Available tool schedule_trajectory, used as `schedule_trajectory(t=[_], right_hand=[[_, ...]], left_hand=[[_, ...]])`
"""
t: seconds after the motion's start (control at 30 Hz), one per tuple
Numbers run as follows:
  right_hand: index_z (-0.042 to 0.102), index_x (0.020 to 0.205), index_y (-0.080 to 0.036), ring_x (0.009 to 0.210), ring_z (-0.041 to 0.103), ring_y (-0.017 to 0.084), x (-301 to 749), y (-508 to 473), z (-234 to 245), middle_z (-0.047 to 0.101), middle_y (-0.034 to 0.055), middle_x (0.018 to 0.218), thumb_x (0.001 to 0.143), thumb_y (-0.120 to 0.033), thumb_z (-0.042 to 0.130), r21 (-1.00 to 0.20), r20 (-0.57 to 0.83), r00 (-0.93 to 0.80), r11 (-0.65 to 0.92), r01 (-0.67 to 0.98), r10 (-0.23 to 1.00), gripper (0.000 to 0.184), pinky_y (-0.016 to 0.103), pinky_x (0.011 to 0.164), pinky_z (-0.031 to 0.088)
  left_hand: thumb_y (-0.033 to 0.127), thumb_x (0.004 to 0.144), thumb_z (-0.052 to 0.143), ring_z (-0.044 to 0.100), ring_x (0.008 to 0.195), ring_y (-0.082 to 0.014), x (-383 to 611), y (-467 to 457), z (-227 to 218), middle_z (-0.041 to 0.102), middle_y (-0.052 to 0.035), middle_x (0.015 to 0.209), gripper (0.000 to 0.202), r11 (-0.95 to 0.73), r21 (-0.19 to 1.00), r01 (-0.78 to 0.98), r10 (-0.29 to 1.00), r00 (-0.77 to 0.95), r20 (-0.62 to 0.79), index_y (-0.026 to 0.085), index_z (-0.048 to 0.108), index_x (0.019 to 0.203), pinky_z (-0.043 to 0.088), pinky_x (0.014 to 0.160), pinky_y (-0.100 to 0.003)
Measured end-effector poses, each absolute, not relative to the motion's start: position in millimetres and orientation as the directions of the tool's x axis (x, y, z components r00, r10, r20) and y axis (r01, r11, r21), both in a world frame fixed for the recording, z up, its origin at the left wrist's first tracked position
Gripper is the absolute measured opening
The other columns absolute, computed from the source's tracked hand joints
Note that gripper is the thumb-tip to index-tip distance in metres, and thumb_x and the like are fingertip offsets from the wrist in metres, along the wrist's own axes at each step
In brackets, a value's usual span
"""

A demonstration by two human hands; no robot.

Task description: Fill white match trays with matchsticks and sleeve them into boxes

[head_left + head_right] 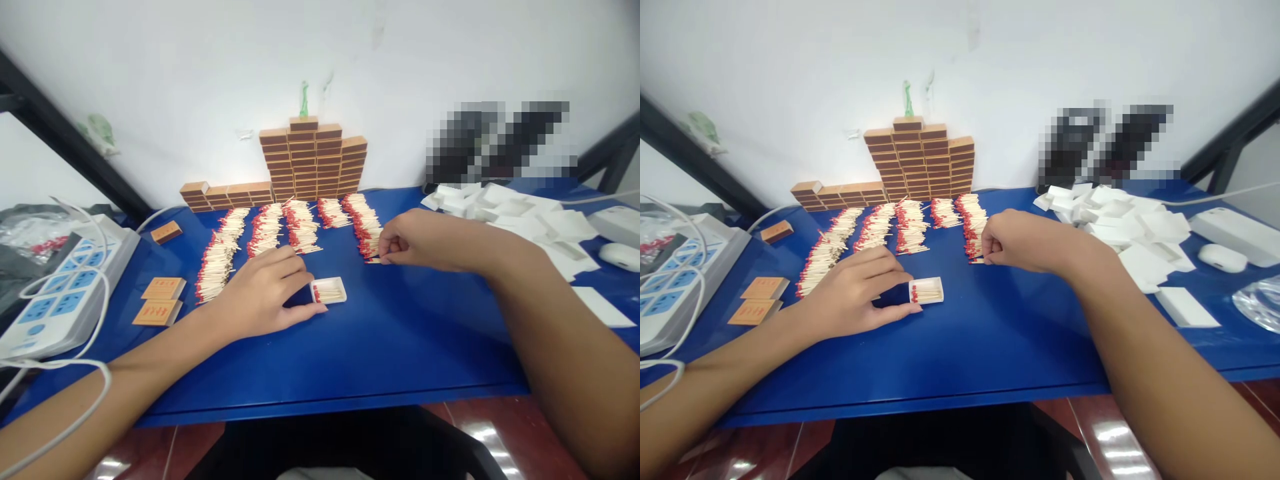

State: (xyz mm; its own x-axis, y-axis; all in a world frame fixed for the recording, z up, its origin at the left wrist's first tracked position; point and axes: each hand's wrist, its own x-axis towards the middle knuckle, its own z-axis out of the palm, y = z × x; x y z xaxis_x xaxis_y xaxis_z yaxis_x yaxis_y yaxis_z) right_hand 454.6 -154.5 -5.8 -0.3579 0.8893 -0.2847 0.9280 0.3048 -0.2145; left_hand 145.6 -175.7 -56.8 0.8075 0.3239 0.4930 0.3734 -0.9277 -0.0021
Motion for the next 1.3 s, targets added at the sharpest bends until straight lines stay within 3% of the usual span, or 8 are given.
schedule_trajectory(t=[0.23, 0.5, 0.67, 0.8, 1.03, 1.3], right_hand=[[0.071, 0.080, -0.023, 0.067, 0.062, 0.017, 458.8, -152.5, -16.6, 0.075, 0.0011, 0.080, 0.087, -0.022, 0.063, -0.229, -0.229, -0.427, 0.378, 0.897, 0.875, 0.010, 0.031, 0.062, 0.041], [0.074, 0.094, -0.022, 0.074, 0.067, 0.022, 459.4, -155.9, -12.3, 0.077, 0.0071, 0.092, 0.089, -0.040, 0.071, -0.274, -0.251, -0.383, 0.314, 0.909, 0.889, 0.019, 0.035, 0.066, 0.046], [0.072, 0.093, -0.019, 0.078, 0.067, 0.022, 456.2, -158.1, -12.4, 0.078, 0.0104, 0.098, 0.096, -0.029, 0.060, -0.281, -0.326, -0.391, 0.306, 0.910, 0.861, 0.016, 0.036, 0.070, 0.045], [0.068, 0.090, -0.018, 0.077, 0.064, 0.022, 451.3, -162.6, -12.2, 0.076, 0.0116, 0.095, 0.099, -0.028, 0.055, -0.253, -0.320, -0.422, 0.352, 0.901, 0.848, 0.019, 0.036, 0.070, 0.043], [0.069, 0.089, -0.018, 0.073, 0.061, 0.021, 439.7, -163.5, -12.1, 0.075, 0.0103, 0.090, 0.092, -0.022, 0.061, -0.216, -0.354, -0.397, 0.339, 0.916, 0.847, 0.010, 0.035, 0.065, 0.039], [0.069, 0.088, -0.021, 0.070, 0.059, 0.017, 439.0, -165.2, -12.8, 0.073, 0.0041, 0.086, 0.095, -0.036, 0.062, -0.416, -0.168, -0.540, 0.437, 0.797, 0.825, 0.018, 0.032, 0.064, 0.040]], left_hand=[[0.047, 0.102, 0.070, 0.064, 0.084, -0.0227, 146.4, -175.7, -55.8, 0.072, -0.0090, 0.090, 0.034, -0.925, 0.015, 0.381, 0.339, 0.805, 0.487, 0.013, 0.075, 0.102, 0.056, 0.078, -0.038], [0.049, 0.102, 0.069, 0.063, 0.084, -0.0224, 144.9, -175.3, -57.1, 0.072, -0.0086, 0.090, 0.035, -0.921, 0.008, 0.389, 0.344, 0.806, 0.481, 0.015, 0.074, 0.100, 0.055, 0.077, -0.038], [0.048, 0.101, 0.070, 0.064, 0.083, -0.0227, 145.9, -175.4, -56.4, 0.072, -0.0087, 0.089, 0.034, -0.922, 0.015, 0.388, 0.347, 0.807, 0.477, 0.014, 0.075, 0.102, 0.055, 0.077, -0.038], [0.047, 0.101, 0.070, 0.064, 0.083, -0.0226, 146.6, -175.2, -55.9, 0.071, -0.0086, 0.089, 0.033, -0.922, 0.014, 0.387, 0.345, 0.805, 0.482, 0.015, 0.075, 0.101, 0.055, 0.077, -0.037], [0.046, 0.102, 0.070, 0.064, 0.084, -0.0220, 146.2, -175.4, -55.5, 0.072, -0.0088, 0.089, 0.032, -0.923, 0.022, 0.383, 0.346, 0.806, 0.481, 0.014, 0.074, 0.101, 0.055, 0.078, -0.037], [0.047, 0.102, 0.069, 0.065, 0.084, -0.0220, 146.3, -175.3, -55.8, 0.072, -0.0085, 0.089, 0.033, -0.920, 0.020, 0.392, 0.353, 0.804, 0.479, 0.015, 0.075, 0.102, 0.056, 0.079, -0.037]])
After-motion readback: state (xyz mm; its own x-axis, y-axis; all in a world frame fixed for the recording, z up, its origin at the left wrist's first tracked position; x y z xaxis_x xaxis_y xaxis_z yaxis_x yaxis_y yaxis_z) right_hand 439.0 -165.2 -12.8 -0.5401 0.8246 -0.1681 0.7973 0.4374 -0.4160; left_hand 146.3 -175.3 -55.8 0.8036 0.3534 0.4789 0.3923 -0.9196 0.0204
